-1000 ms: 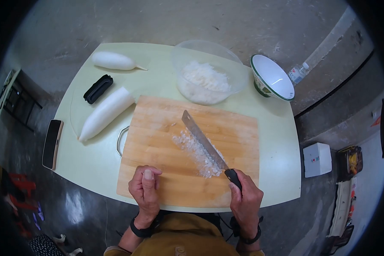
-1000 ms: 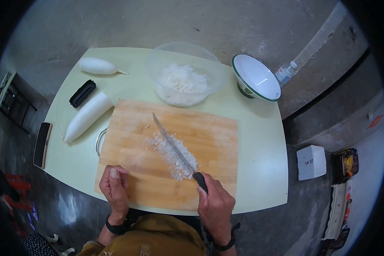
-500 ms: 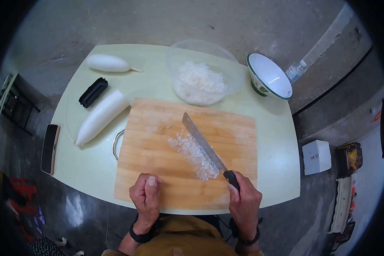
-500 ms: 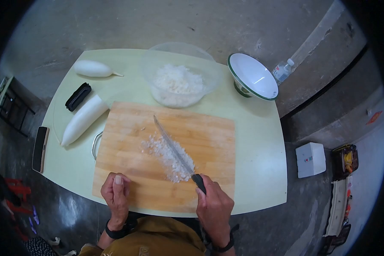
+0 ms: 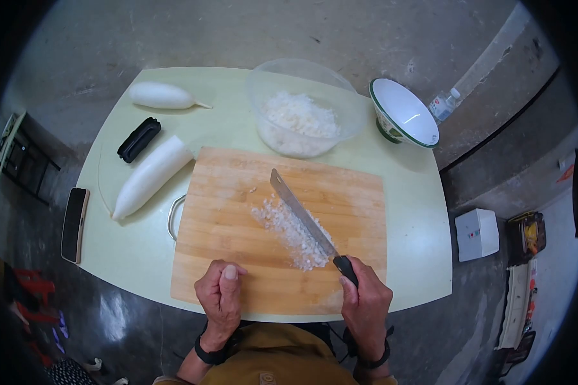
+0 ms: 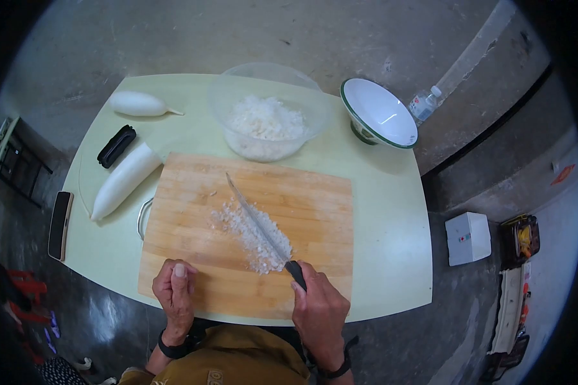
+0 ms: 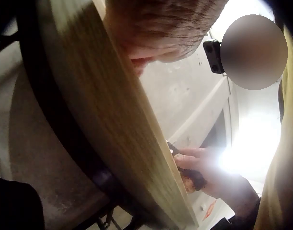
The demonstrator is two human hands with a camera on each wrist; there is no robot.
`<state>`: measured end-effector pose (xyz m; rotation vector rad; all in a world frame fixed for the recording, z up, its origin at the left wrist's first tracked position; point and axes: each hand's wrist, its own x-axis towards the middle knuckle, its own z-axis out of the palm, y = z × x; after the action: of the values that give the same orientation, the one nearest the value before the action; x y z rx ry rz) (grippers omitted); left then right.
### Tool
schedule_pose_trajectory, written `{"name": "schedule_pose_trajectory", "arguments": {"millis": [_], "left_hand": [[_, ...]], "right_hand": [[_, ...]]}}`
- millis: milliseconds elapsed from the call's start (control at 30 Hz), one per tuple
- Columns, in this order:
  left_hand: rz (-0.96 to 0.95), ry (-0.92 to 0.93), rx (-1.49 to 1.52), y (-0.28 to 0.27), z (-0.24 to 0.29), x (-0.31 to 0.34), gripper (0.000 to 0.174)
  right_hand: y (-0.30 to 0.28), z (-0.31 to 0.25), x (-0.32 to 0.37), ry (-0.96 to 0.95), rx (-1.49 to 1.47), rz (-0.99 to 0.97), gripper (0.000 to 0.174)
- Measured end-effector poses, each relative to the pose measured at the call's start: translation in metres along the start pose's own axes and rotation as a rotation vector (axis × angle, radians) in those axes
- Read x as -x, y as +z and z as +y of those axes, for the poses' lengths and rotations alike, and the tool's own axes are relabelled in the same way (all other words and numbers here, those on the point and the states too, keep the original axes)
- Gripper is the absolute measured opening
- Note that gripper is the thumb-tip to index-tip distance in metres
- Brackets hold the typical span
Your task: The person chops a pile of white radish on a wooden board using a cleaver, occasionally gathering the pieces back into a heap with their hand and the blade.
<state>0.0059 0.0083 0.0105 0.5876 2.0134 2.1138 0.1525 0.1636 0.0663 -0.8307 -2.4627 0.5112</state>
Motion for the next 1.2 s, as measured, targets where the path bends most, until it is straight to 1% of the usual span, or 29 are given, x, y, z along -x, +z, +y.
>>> {"name": "schedule_pose_trajectory", "arguments": {"millis": [67,133,167,233,367,433,567,633,667,733,800,867,933,1133,1200], "left_hand": [[0.007,0.012,-0.012,0.0001,-0.0022,0.0,0.034],[0.012,0.024,-0.024,0.0005,-0.0029,-0.0002,0.035],[0.009,0.012,-0.019,0.0005,-0.002,0.0,0.035],[0.002,0.006,-0.013,0.0008,-0.0011,-0.0006,0.035],[0.005,-0.007,-0.002,0.0009,0.0004,-0.0006,0.035],[0.002,-0.009,-0.001,0.0012,0.0007,-0.0002,0.035],[0.009,0.019,-0.014,0.0008,-0.0015,-0.0006,0.035],[0.008,0.025,-0.021,0.001,-0.0023,-0.0006,0.035],[0.005,0.021,-0.021,0.0009,-0.002,-0.0002,0.035],[0.002,0.022,-0.021,0.0009,-0.0007,-0.0011,0.035],[-0.005,-0.012,0.0,-0.0004,0.0006,-0.0003,0.035],[0.0,0.0,-0.012,0.0002,-0.0005,-0.0008,0.035],[0.002,0.011,-0.022,0.0007,-0.0001,0.0,0.035],[-0.001,0.027,-0.044,-0.0004,-0.0011,-0.0003,0.034],[-0.012,0.007,-0.04,-0.0009,0.0006,-0.0002,0.035]], "right_hand": [[0.0005,0.0004,0.0016,-0.012,-0.01,0.024,0.033],[0.0003,0.0,0.0025,-0.032,-0.084,0.074,0.034],[-0.0003,0.0002,0.0027,-0.028,-0.084,0.074,0.034],[-0.0001,0.0009,0.0012,-0.018,-0.01,-0.008,0.034],[0.0011,0.0009,0.0031,-0.036,-0.09,0.062,0.035],[0.0014,0.0003,0.0013,-0.028,-0.038,-0.029,0.035],[-0.0002,0.0002,0.0024,-0.045,0.006,0.005,0.035],[0.0008,-0.0006,0.0019,-0.063,-0.05,0.052,0.035],[0.0004,0.0001,0.002,-0.06,-0.049,0.051,0.035],[0.0009,0.0022,0.0002,-0.052,-0.02,-0.013,0.035],[0.0006,0.0008,0.0016,-0.056,-0.045,0.016,0.035],[0.0008,0.0005,0.001,-0.057,-0.067,0.044,0.035],[0.001,0.0,-0.0014,-0.048,-0.046,-0.032,0.035],[0.0006,-0.0013,0.0003,-0.058,-0.043,0.024,0.035],[0.0009,0.0005,0.0013,-0.039,-0.029,0.005,0.035]]}}
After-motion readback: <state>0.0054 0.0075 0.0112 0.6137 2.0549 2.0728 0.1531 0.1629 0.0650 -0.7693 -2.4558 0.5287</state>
